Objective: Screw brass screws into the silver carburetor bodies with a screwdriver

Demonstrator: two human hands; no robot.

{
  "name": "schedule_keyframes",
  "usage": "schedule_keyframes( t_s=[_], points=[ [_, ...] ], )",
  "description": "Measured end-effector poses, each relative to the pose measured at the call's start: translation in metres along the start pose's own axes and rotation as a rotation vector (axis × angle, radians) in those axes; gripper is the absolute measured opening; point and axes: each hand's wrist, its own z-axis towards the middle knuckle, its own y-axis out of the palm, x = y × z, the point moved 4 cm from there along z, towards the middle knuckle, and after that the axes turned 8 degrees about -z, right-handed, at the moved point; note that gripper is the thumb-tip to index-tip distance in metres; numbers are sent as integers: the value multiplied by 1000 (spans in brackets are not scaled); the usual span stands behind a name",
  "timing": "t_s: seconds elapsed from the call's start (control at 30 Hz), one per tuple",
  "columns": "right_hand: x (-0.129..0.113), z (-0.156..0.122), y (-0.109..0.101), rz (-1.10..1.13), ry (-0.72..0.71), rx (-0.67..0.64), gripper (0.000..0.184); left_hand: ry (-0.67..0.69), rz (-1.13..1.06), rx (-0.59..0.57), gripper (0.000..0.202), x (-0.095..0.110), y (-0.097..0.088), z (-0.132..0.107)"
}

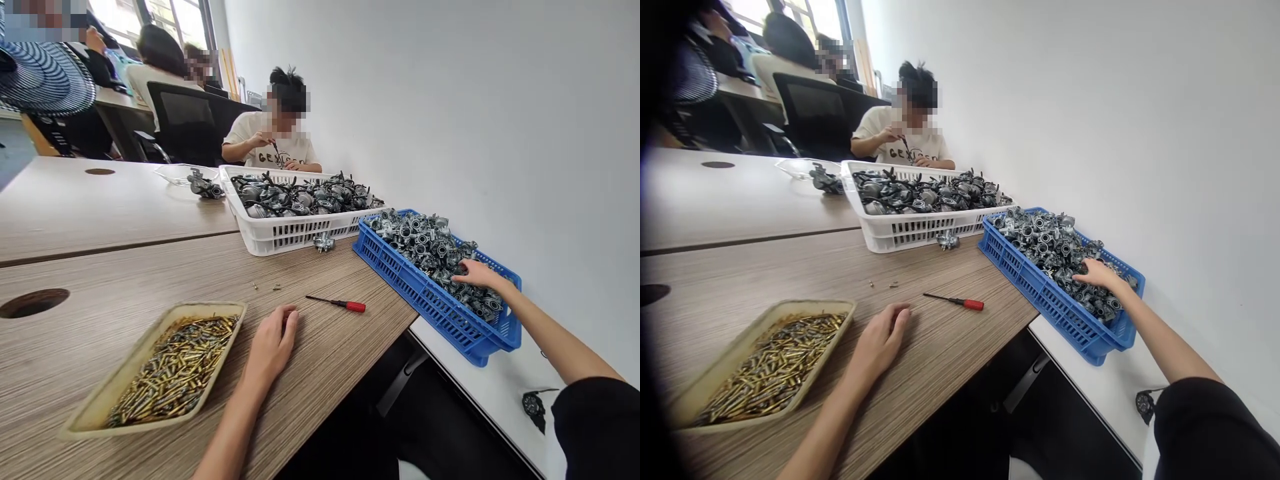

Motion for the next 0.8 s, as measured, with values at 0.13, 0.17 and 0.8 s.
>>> schedule_keyframes(
  t_s=[0.13, 0.17, 0.8],
  points=[
    [-30, 17, 15, -39, -28, -62, 70, -4, -14, 5, 44, 0, 0, 1],
    [-34, 19, 18, -52, -24, -72, 73, -4, -19, 8, 44, 0, 0, 1],
    [-57, -17, -44, -297, 2, 87, 44, 26, -42, 36, 44, 2, 2, 3]
  ],
)
